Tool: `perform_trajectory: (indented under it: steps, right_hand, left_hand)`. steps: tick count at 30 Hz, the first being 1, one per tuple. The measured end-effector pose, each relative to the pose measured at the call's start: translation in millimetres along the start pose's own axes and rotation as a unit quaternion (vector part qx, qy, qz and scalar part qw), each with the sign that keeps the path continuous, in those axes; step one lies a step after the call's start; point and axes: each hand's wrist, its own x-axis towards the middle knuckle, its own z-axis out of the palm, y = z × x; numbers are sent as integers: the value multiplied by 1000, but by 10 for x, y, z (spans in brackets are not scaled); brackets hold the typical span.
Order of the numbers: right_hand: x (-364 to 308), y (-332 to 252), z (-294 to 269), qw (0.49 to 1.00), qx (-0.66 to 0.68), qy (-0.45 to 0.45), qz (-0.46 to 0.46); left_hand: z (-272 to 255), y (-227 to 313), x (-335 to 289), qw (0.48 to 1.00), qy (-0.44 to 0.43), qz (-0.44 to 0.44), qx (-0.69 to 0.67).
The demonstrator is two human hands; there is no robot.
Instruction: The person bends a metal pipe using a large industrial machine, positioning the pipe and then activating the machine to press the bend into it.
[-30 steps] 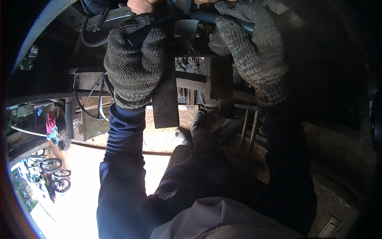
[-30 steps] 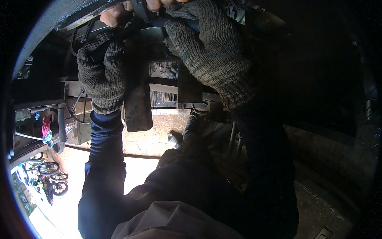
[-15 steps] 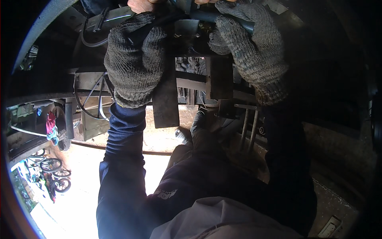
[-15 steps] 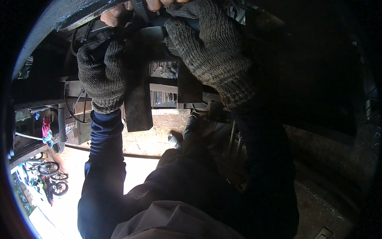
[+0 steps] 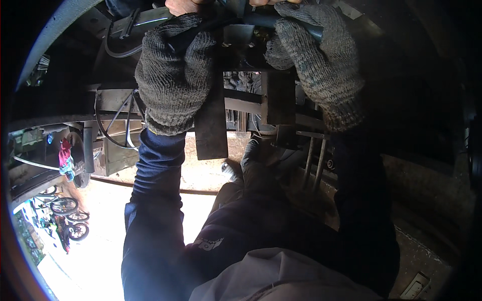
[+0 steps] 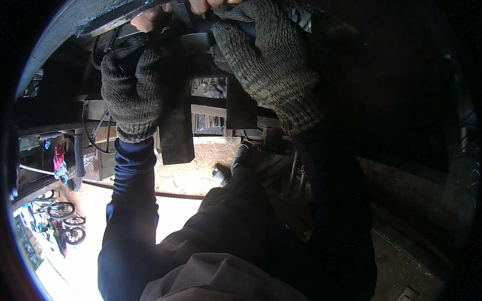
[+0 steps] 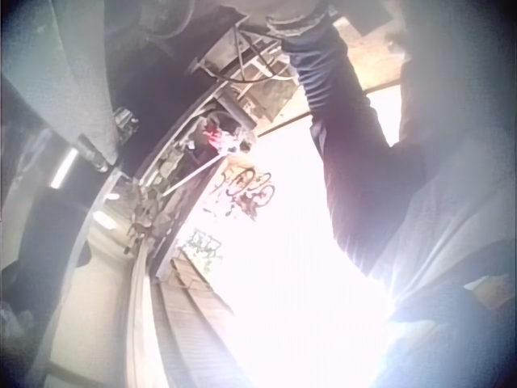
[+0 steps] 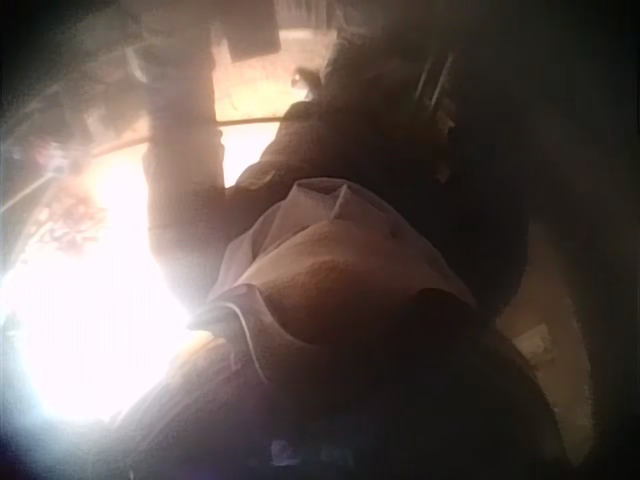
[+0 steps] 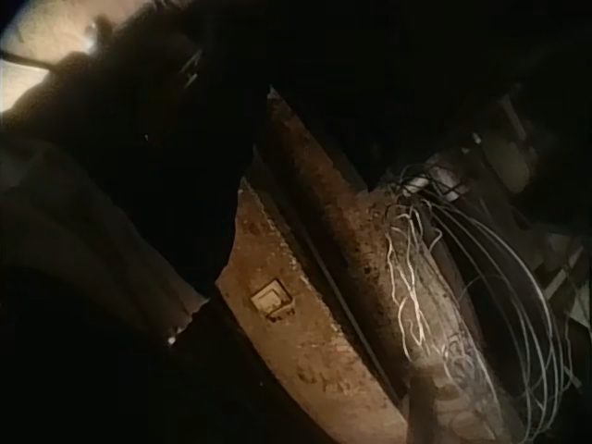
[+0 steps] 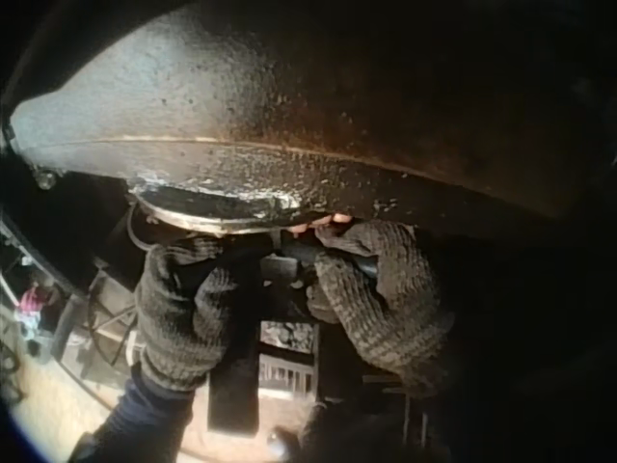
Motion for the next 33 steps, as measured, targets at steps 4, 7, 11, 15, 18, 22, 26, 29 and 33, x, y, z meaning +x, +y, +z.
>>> perform_trajectory:
  steps: [4,7,11,15,18,22,26,29,33]
  right_hand:
    - [19,-281,54,985,102,5,137]
    - [30,-311,84,987,94,11,133]
    - [55,-225,-25,986,87,-42,134]
    - [70,-213,27,998,-3,0,66]
    - [55,-417,67,990,51,12,129]
    - [84,-313,-20,987,-159,-19,-3]
    - [79,-281,-18,996,-76,-13,41]
    - [82,-118,-6,993,-111,5,-37]
    - [75,-327,47,993,0,3,118]
  left_hand:
    - [4,55,30,1000,9,-6,-20]
    - [3,93,43,999,16,-34,-33]
    - [-10,133,140,998,6,-3,-58]
    - [-21,151,131,999,-7,-39,-30]
    - [-22,159,124,998,-5,-52,-44]
    - [-19,151,127,998,3,-42,-40]
    - [4,115,111,999,4,-35,-39]
    - [-5,109,116,999,4,-29,-33]
    - [9,51,79,1000,7,-23,-15]
